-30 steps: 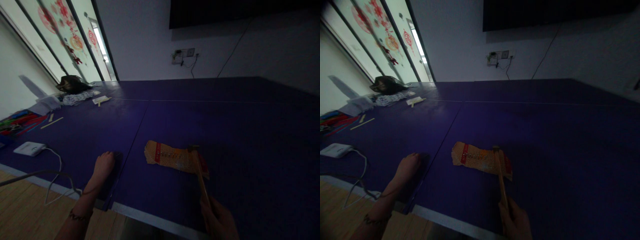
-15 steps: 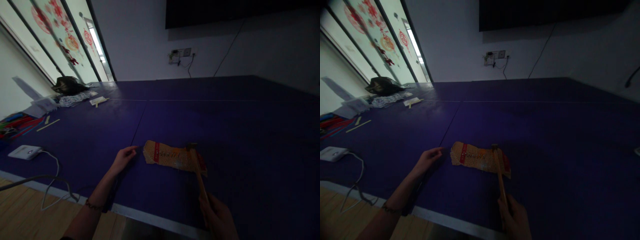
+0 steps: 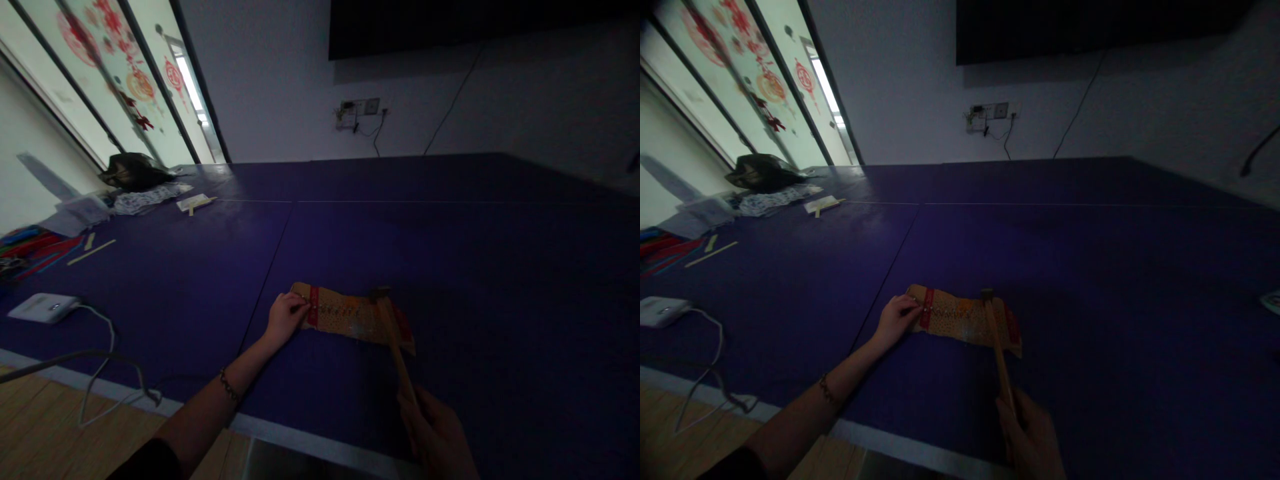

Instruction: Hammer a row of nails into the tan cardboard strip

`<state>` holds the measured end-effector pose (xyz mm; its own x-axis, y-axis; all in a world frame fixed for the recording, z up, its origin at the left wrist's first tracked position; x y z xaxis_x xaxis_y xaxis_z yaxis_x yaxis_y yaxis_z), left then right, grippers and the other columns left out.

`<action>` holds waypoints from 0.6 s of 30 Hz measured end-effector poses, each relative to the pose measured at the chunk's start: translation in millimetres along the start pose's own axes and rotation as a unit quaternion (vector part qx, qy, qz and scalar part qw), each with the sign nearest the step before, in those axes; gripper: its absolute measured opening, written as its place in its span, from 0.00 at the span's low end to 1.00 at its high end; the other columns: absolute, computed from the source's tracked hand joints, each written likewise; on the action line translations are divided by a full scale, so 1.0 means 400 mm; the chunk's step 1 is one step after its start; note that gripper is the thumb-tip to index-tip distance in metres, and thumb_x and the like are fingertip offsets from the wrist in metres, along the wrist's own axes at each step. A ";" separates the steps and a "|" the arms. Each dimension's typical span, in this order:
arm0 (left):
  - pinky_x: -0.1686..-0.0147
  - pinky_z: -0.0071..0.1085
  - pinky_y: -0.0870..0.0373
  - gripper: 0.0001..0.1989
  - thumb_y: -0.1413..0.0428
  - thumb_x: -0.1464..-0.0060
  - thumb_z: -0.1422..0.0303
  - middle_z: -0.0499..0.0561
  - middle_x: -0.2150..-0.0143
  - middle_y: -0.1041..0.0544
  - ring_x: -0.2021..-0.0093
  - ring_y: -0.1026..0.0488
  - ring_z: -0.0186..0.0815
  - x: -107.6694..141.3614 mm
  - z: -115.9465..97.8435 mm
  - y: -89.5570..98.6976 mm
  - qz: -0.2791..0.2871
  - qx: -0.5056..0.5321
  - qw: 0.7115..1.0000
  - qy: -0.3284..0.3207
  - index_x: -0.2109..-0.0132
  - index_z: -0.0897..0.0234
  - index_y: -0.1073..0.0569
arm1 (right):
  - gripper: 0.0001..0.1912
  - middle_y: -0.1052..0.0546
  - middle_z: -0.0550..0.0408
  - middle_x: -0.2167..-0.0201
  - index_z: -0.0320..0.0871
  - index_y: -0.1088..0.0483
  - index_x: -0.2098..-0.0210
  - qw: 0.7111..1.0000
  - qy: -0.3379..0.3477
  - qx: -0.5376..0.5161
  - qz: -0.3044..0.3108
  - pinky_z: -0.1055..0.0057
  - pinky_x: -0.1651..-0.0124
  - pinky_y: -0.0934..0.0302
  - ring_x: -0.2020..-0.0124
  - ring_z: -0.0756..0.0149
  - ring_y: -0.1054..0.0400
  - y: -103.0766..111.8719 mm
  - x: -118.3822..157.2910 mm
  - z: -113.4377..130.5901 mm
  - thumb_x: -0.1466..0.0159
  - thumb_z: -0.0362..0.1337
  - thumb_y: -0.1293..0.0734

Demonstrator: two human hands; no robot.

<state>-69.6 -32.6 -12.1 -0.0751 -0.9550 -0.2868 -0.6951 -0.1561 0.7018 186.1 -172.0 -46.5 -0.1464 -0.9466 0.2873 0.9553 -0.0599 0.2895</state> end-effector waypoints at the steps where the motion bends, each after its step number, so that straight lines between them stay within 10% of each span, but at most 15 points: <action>1: 0.64 0.31 0.38 0.07 0.45 0.50 0.68 0.50 0.68 0.24 0.66 0.30 0.34 0.004 -0.001 -0.003 0.002 -0.003 1.000 -0.004 0.72 0.64 0.25 | 0.19 0.40 0.64 0.87 0.41 0.34 0.77 1.000 0.002 0.004 0.009 0.76 0.86 0.50 0.88 0.73 0.44 0.002 -0.003 -0.002 0.47 0.52 0.40; 18: 0.63 0.31 0.37 0.07 0.47 0.48 0.68 0.51 0.68 0.24 0.65 0.31 0.34 0.030 -0.005 -0.016 0.004 0.001 0.999 -0.040 0.67 0.63 0.24 | 0.19 0.40 0.64 0.88 0.42 0.36 0.78 0.999 0.005 0.043 -0.012 0.76 0.87 0.51 0.88 0.73 0.45 -0.001 0.013 0.017 0.46 0.53 0.41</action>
<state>-64.9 -43.4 -18.6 -0.1376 -0.9331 -0.3323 -0.6957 -0.1478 0.7029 183.4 -174.9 -39.0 -0.1655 -0.9485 0.2701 0.9257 -0.0549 0.3742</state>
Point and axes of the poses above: each hand's wrist, its own x-axis away from the middle knuckle, its own y-axis out of the back of the hand, z = x × y, the point moved 4 cm from there along -x, towards the middle knuckle
